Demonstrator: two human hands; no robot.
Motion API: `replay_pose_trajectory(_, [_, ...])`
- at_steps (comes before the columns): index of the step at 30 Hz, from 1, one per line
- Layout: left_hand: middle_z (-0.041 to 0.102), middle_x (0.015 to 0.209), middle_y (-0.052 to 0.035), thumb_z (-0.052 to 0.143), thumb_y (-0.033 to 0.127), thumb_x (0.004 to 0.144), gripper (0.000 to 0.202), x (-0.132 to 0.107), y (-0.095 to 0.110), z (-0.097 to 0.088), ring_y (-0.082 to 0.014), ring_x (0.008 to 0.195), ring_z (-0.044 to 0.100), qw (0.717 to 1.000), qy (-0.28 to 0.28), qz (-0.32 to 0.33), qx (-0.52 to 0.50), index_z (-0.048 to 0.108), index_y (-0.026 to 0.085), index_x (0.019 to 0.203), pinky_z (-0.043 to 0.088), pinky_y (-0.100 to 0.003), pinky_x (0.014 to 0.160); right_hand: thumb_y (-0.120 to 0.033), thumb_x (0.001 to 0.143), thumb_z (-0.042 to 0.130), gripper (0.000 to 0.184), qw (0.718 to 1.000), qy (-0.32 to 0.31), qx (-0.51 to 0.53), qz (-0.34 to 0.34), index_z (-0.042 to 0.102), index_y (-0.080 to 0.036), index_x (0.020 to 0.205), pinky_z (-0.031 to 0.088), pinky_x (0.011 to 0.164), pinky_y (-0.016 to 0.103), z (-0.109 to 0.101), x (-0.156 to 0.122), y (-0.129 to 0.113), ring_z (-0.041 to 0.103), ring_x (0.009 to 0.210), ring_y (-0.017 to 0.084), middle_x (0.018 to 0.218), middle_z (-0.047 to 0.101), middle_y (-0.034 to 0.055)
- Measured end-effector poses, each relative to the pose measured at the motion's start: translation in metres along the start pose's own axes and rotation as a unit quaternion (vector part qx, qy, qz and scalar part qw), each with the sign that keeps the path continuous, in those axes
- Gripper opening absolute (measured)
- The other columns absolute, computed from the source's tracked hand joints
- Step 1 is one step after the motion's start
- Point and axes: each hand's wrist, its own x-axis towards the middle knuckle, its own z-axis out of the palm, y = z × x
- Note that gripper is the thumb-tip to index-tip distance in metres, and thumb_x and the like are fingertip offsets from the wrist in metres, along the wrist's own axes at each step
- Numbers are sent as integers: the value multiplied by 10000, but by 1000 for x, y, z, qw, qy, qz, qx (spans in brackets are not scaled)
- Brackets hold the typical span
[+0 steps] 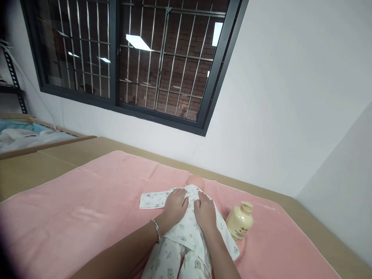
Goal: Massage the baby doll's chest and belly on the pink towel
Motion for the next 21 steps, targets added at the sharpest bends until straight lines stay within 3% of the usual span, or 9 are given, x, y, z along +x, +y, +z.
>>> replay_pose_trajectory(9, [684, 1033, -82, 437, 235, 906, 216, -1, 1, -2, -245, 1052, 598, 1000, 5, -7, 0, 637, 195, 975, 475, -430, 954, -238, 887, 279, 542, 1000, 6, 2, -2, 549, -100, 1336, 328, 1086, 365, 1, -1, -1, 488, 1278, 227, 1364, 562, 114])
replay_pose_trajectory(17, [606, 1295, -104, 420, 271, 912, 388, 3, -6, 4, -256, 1241, 512, 999, -45, -12, 3, 552, 174, 1264, 390, -437, 1077, -223, 875, 299, 546, 1000, -16, -10, -2, 527, -108, 1358, 314, 1088, 319, -1, 2, 0, 480, 1284, 198, 1382, 550, 98])
replay_pose_trajectory(21, [611, 1287, -94, 425, 249, 901, 390, 8, -8, 2, -245, 1224, 520, 997, -67, 16, -19, 555, 180, 1263, 394, -437, 1070, -199, 866, 311, 555, 999, -42, 0, -22, 512, -125, 1378, 302, 1102, 318, -9, 2, -5, 446, 1319, 185, 1418, 516, 76])
